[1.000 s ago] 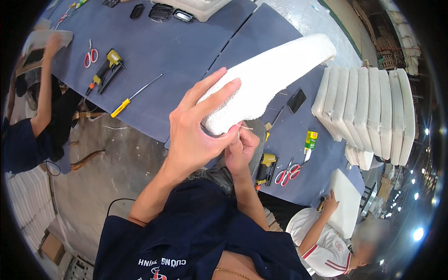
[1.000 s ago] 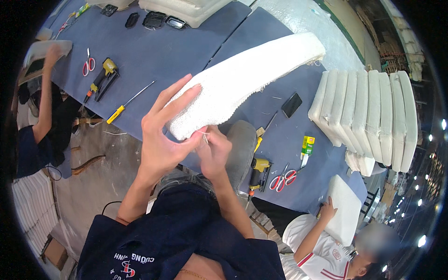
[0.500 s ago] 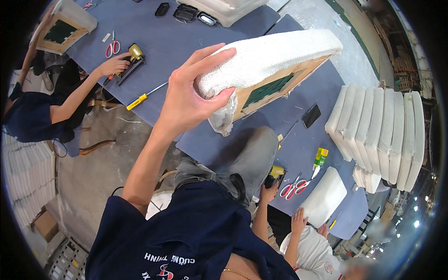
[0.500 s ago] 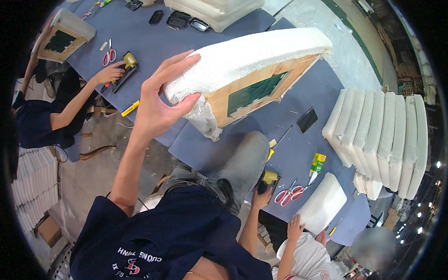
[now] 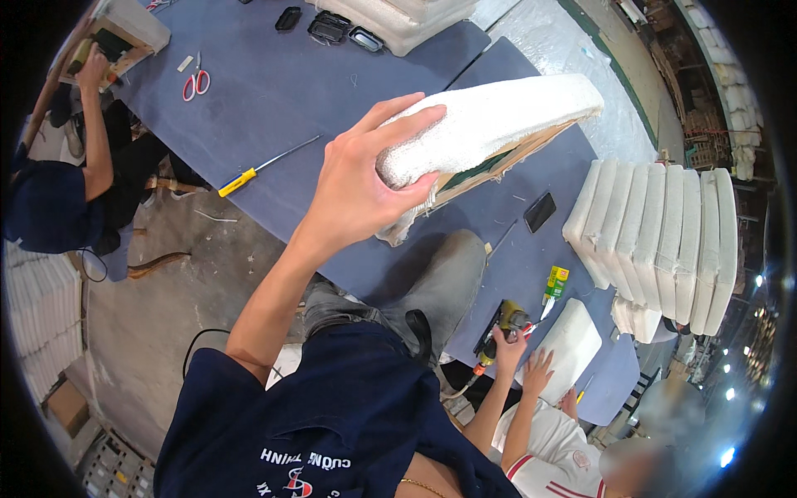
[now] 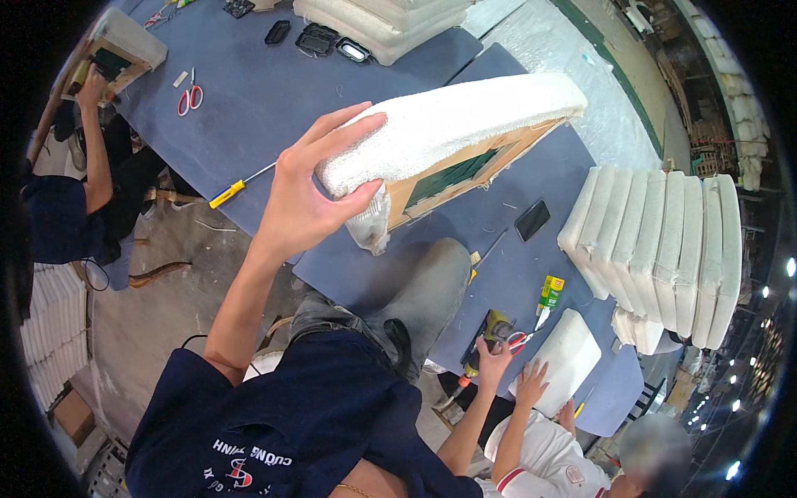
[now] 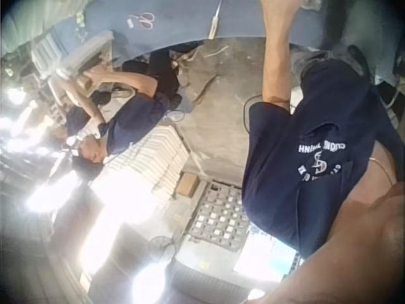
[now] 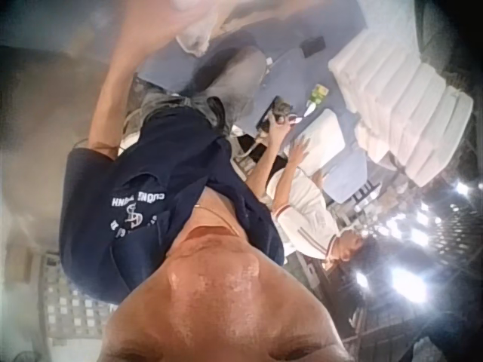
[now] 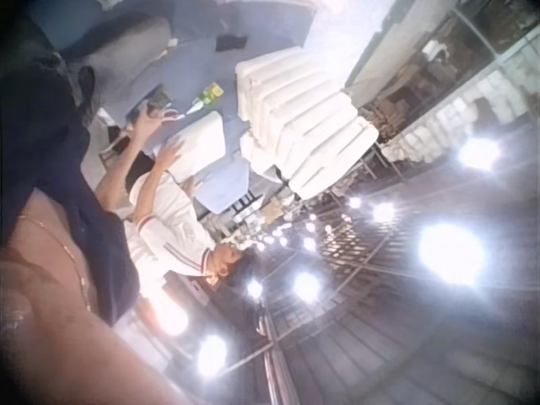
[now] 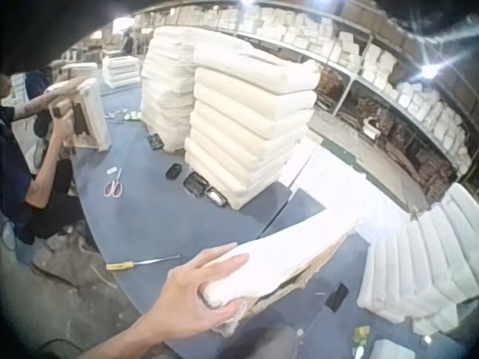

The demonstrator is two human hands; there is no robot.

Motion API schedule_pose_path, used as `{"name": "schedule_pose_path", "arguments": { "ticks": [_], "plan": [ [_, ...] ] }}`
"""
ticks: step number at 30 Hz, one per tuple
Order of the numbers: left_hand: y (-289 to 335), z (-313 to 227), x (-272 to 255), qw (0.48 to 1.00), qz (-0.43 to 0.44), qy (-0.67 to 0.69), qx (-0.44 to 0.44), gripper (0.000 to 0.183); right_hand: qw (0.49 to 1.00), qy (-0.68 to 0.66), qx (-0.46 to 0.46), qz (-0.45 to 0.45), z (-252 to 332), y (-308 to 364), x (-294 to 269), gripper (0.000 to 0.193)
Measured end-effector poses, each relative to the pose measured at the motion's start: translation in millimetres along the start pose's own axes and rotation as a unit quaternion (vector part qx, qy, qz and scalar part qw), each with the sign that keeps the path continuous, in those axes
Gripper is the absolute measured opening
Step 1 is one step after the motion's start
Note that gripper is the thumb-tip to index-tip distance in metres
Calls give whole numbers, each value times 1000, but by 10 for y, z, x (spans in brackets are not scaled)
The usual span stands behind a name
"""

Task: The person wraps white foam pieces with a white non-woven fabric using a handheld yellow tape dispenser to secure the edges. The person repeatedly picks up foam, wraps it, applies tape, and stacks the finished units on a table.

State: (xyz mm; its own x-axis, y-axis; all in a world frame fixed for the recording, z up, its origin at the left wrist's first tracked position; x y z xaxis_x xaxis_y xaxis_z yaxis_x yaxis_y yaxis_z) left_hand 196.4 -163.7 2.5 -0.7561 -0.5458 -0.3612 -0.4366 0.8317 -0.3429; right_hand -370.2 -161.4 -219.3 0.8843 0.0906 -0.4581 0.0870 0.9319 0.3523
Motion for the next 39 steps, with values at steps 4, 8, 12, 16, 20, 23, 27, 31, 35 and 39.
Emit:
{"name": "schedule_pose_path", "arguments": {
  "ticks": [4,8,12,16,20,23,27,31,35,39],
  "plan": [
    [20,-41,-23,1000,3,7,-1,64,975,-214,64,-7,1540,515,580,22],
    [54,-66,8,1000,5,1,2,64,955,-281,4,93,2285,659,1143,19],
    [76,-83,37,1000,12,2,14,64,958,-203,-127,160,2864,883,1530,24],
    [108,-91,18,1000,11,-3,11,67,947,-197,-172,185,3139,963,1810,30],
    [142,-117,6,1000,7,2,9,71,941,-216,-162,204,3123,951,1883,32],
    [143,-84,27,999,-8,-15,31,71,939,-204,-170,220,3043,909,1868,27],
    [169,-125,99,999,2,-25,27,71,929,-50,-303,205,3167,957,1817,19],
    [109,-211,140,998,7,-46,43,71,908,6,-386,165,3277,949,1844,26],
    [138,-268,192,997,41,-36,49,72,945,-171,-224,166,3165,947,1687,28],
    [190,-311,254,996,44,-51,52,73,974,-156,-130,98,2775,765,1169,36]
  ]
}}
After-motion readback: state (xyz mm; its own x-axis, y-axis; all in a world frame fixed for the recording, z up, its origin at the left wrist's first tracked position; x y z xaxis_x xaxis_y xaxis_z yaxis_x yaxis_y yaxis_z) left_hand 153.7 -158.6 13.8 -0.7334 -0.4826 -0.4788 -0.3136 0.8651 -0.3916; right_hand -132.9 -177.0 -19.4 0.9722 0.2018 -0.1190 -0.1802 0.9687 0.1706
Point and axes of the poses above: each hand's wrist, its own y-axis away from the middle knuckle, its own x-axis out of the palm, z = x × y, the point moved 4 cm from there along -y, towards the middle knuckle, and after that the axes turned 6 degrees about -y, right-handed, at the moved point
